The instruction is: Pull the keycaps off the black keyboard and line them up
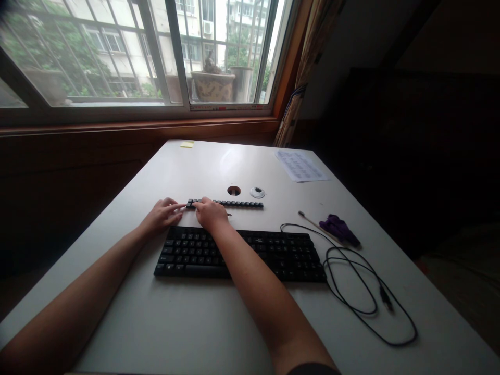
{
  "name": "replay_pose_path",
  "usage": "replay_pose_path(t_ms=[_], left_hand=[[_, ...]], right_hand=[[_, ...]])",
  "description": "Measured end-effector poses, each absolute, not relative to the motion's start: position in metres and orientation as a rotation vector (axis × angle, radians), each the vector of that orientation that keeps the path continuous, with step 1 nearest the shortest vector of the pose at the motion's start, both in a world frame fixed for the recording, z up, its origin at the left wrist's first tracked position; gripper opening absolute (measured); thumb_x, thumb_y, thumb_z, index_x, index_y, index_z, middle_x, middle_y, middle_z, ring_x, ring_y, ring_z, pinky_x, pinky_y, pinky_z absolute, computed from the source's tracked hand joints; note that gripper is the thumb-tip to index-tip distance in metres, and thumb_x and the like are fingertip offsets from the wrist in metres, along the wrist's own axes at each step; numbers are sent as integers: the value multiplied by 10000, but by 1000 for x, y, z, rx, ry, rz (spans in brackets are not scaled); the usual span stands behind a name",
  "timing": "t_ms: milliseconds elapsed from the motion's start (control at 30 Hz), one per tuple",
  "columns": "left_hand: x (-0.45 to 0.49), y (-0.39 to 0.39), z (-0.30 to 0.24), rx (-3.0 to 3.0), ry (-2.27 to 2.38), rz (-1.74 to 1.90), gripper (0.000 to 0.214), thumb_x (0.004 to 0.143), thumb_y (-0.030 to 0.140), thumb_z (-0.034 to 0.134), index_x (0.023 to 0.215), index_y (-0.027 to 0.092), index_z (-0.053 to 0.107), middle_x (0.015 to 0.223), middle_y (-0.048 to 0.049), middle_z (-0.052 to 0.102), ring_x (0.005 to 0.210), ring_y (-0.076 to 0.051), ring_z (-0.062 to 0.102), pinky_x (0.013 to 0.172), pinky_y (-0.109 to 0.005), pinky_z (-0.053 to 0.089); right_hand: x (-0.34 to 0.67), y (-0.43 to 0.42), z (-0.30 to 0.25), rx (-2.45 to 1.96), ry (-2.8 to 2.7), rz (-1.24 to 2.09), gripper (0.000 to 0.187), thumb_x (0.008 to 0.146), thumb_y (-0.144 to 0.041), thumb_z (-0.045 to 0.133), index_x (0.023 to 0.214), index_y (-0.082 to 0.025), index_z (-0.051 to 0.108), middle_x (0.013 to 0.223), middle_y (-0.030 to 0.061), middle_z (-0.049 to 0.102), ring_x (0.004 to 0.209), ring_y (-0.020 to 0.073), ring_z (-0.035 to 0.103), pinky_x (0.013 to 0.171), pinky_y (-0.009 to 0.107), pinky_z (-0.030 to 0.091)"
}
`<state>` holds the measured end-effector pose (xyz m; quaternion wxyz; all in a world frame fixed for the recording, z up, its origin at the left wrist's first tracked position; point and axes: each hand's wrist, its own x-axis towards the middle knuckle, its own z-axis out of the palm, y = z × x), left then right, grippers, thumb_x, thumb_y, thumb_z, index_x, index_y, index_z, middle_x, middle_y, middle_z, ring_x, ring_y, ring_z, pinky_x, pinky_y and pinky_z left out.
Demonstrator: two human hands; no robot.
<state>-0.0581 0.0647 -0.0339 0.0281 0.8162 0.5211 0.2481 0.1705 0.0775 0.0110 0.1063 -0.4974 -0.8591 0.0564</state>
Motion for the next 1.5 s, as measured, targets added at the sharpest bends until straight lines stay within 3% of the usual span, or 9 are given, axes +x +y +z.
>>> replay_pose_path(t_ms=[1500], left_hand=[[-58,65,-35,2504,1593,792,362,897,363,573,1236,280,671,1083,-78,583,947,-245,548,931,-440,453]], right_hand=[[171,76,15,-1485,-2541,143,400,962,-292,423,1314,-386,589,1165,37,629,938,207,663,812,317,500]])
